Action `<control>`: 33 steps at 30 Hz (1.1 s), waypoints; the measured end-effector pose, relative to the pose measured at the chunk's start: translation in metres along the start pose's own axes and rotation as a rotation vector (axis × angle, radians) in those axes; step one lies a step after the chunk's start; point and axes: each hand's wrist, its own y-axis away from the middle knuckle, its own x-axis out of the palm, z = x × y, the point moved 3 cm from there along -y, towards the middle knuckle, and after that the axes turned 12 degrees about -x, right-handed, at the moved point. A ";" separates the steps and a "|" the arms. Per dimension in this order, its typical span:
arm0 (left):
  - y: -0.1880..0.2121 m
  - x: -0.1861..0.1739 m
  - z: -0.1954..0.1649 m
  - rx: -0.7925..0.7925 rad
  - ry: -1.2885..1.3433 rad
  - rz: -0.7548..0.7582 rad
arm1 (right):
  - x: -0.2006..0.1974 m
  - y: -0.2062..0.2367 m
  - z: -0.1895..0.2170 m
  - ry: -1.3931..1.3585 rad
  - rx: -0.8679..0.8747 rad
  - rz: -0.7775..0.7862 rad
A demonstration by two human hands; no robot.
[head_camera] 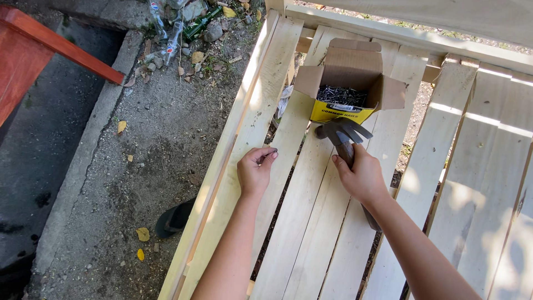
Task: The person hammers nails into a slatted wooden frame outdoors. They take nails from an open cardboard box, position each nail on a wood slat, and drive it in with a hammer, working across different slats of the structure.
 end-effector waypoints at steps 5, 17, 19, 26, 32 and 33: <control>0.000 0.005 0.000 -0.015 -0.137 -0.044 | 0.002 0.002 0.003 0.029 0.017 0.024; 0.003 0.012 0.001 -0.056 -0.178 -0.094 | 0.000 0.003 0.007 0.032 0.039 0.073; 0.004 0.012 0.001 -0.062 -0.178 -0.094 | -0.001 0.002 0.009 0.039 0.031 0.071; 0.006 0.012 -0.002 0.055 -0.180 -0.088 | 0.001 0.001 0.007 0.033 0.019 0.058; 0.011 0.010 -0.006 0.171 -0.312 -0.188 | 0.000 -0.001 0.010 0.038 0.001 0.046; 0.011 0.011 -0.006 0.164 -0.319 -0.189 | -0.001 0.000 0.013 0.034 -0.008 0.041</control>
